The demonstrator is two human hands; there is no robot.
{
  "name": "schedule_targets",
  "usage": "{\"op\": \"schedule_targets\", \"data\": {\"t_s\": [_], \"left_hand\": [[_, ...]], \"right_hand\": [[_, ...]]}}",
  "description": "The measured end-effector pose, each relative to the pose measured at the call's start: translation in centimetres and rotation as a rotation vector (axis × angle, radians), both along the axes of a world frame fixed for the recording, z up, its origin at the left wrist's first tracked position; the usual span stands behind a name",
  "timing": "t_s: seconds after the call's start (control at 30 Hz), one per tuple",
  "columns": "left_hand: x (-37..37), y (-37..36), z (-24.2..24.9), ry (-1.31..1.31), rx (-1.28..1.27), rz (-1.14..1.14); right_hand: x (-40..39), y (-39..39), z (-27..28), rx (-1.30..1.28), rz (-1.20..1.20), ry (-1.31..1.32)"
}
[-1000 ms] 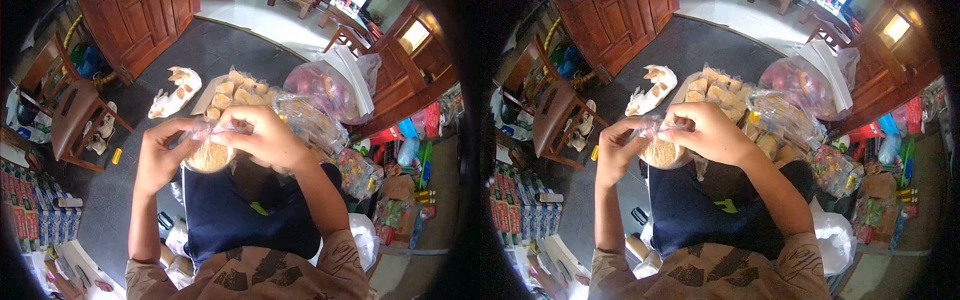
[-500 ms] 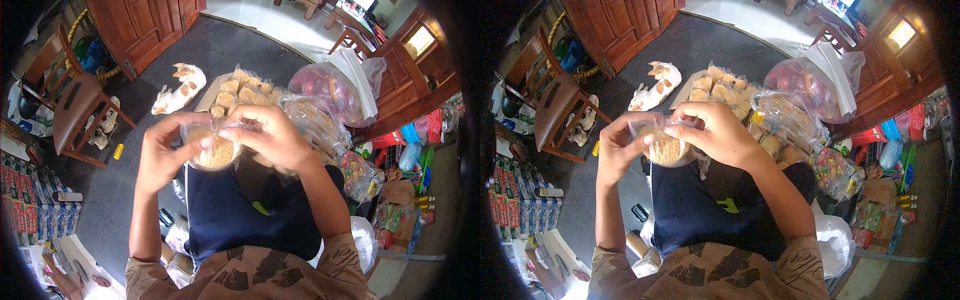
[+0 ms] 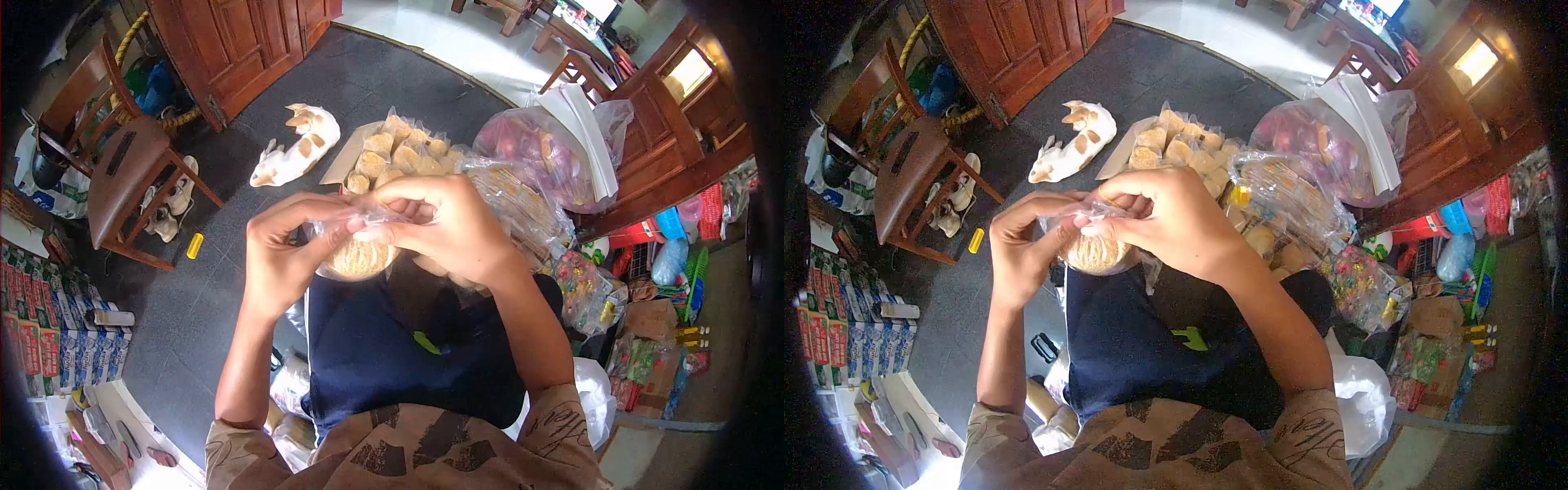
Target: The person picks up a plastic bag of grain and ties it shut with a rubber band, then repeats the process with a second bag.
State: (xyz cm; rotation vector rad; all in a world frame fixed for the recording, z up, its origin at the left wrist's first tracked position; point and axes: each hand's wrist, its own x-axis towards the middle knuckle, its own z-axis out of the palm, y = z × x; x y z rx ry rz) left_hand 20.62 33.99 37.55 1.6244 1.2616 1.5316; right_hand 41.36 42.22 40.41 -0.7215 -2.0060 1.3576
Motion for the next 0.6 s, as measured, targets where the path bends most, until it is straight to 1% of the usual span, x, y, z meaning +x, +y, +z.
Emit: {"op": "schedule_targets", "data": {"t_s": [0.1,0.2,0.3,0.33,0.43,0.47,0.6], "left_hand": [[-0.1,0.1,-0.2,0.037,0.032,-0.009],[-0.1,0.2,0.4,-0.168,0.050,-0.018],[-2.3,-0.3,0.7,-0.061,0.017,-0.100],[-2.7,-0.6,0.5,-0.116,-0.007,-0.119],[-3.8,-1.1,0.1,-0.101,-0.093,-0.139],[-3.6,-1.1,0.2,-0.119,-0.117,-0.108],[-3.1,-0.4,-0.1,-0.127,-0.099,-0.147]], "right_hand": [[-0.1,0.0,0.8,0.060,0.005,-0.051],[0.0,-0.2,0.9,0.014,-0.018,-0.089],[0.3,0.0,0.9,-0.056,0.046,-0.112],[0.4,0.1,0.9,-0.058,0.048,-0.112],[0.4,0.3,0.6,-0.085,0.067,-0.104],[0.4,0.3,0.8,-0.103,0.084,-0.095],[0.2,0.1,1.2,-0.063,0.125,-0.081]]}}
